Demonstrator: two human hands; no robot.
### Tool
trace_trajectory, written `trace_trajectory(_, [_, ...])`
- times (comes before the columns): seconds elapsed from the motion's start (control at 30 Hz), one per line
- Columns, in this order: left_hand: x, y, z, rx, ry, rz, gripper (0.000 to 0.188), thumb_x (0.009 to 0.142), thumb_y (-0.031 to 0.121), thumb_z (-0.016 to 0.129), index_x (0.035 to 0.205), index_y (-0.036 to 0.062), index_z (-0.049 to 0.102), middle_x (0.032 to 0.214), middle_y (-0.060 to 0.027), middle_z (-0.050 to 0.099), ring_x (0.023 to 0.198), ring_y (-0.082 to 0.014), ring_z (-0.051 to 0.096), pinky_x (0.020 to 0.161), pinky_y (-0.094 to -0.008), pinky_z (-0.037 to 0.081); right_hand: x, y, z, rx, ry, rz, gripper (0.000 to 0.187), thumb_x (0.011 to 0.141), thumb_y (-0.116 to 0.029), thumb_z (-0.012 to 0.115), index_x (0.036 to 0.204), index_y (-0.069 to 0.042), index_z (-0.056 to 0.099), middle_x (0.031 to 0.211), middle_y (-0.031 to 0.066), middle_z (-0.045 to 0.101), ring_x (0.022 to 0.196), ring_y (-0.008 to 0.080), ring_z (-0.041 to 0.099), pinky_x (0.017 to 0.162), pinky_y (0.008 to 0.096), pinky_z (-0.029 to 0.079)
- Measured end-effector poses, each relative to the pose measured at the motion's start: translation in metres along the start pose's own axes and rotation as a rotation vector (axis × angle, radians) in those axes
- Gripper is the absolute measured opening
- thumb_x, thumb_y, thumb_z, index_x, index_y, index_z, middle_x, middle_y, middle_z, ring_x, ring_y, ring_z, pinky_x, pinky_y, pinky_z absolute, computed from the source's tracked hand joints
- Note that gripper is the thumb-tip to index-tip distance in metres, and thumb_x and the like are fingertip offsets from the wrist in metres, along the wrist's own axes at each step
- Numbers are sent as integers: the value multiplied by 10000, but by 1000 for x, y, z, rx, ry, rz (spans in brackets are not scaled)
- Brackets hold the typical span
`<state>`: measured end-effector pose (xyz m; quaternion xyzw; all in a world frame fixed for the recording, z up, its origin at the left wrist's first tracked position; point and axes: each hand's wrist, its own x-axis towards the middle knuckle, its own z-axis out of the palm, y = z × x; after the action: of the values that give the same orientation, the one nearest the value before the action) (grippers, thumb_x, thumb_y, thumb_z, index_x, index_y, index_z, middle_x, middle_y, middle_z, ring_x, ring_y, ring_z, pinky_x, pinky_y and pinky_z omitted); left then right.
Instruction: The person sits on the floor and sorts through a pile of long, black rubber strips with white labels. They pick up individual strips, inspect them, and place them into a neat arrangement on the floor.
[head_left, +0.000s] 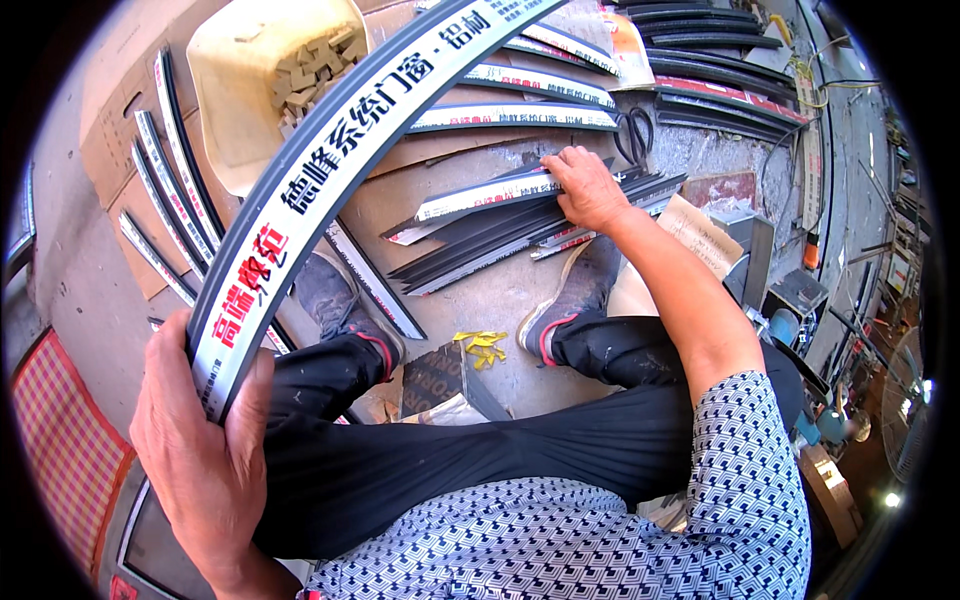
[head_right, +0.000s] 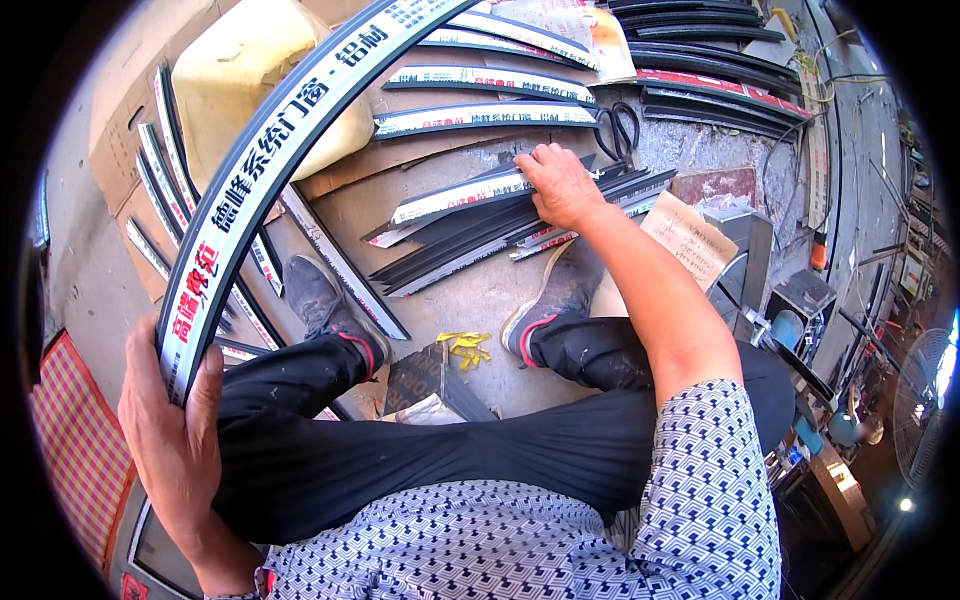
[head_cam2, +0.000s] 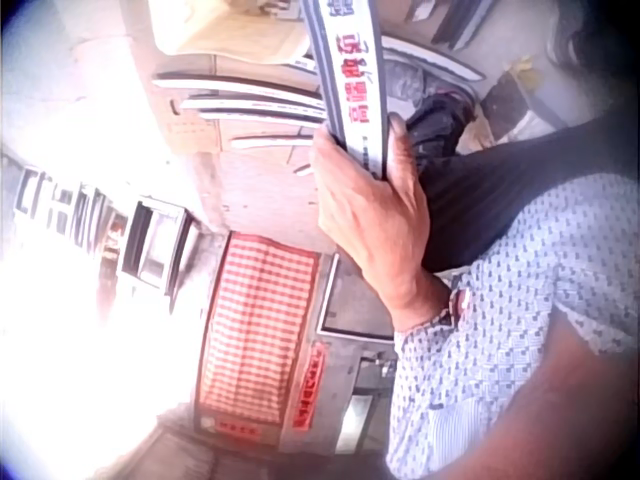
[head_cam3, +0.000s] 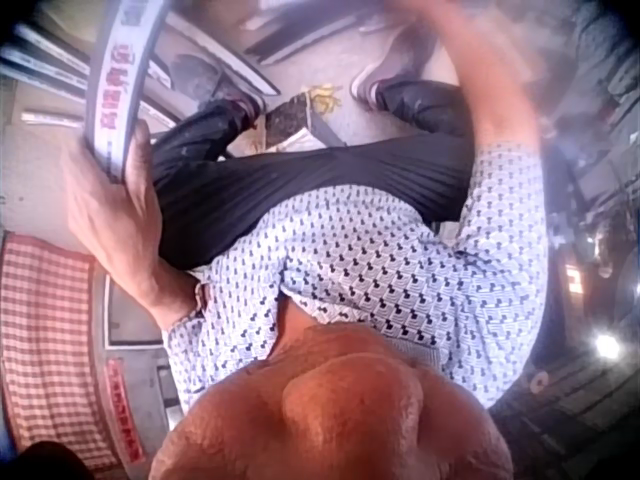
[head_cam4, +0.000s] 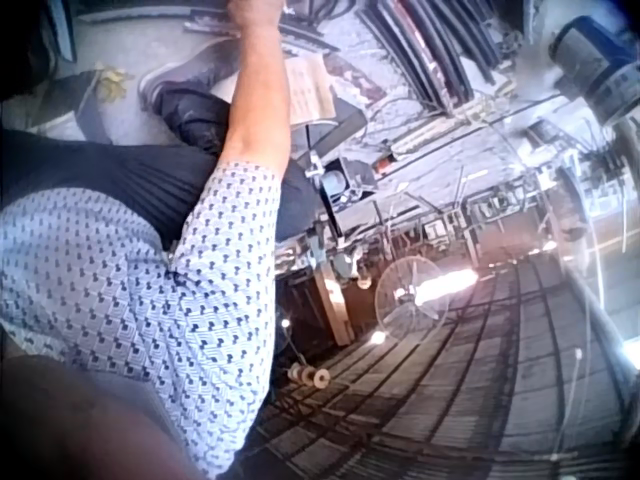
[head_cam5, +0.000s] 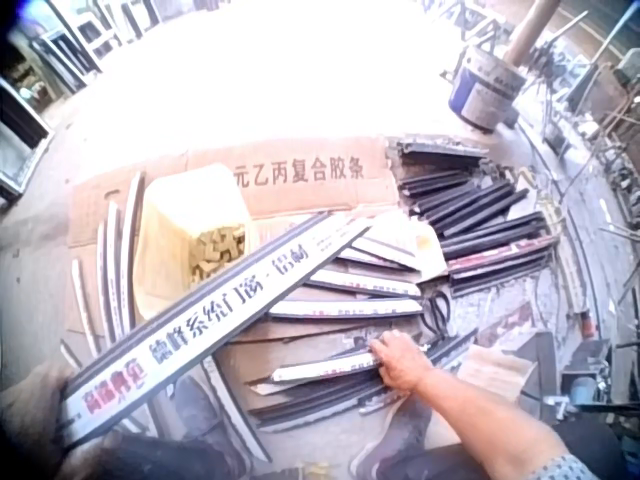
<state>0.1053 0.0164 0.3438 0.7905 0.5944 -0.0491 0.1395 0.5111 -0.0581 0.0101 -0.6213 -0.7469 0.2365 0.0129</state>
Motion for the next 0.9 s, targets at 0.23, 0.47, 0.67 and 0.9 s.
trace_trajectory(0.23, [1,2,2,-25,-4,-10,436,1004,281,786,1289,12,595,971,-182,688,784,-254,696,704,-371,542,11,1,6,-43,-68,25,565,790,-9,733,1334,-114,621,1129,142,577,1121,366,573,983,480,488])
trace_trajectory(0.47, [1,5,1,-13,-2,-18,418,986,227,787,1280,-3,600,970,-196,671,815,-288,688,756,-384,539,16,7,4,-77,-115,82,533,823,-70,790,1328,-138,635,1162,138,588,1147,350,593,998,477,508])
trace_trajectory(0.67, [-1,1,1,-26,10,12,451,945,225,816,1273,-6,611,992,-213,686,847,-350,710,775,-426,544,29,8,-1,-73,-113,35,528,806,-58,821,1300,-104,644,1160,163,593,1144,392,600,986,500,513])
trace_trajectory(0.9, [-1,-7,-6,-96,-75,105,435,918,231,823,1247,20,631,999,-186,702,890,-374,709,786,-440,541,32,7,-12,-125,-150,-15,522,770,-87,852,1233,-101,611,1118,133,653,1138,370,623,949,499,498])
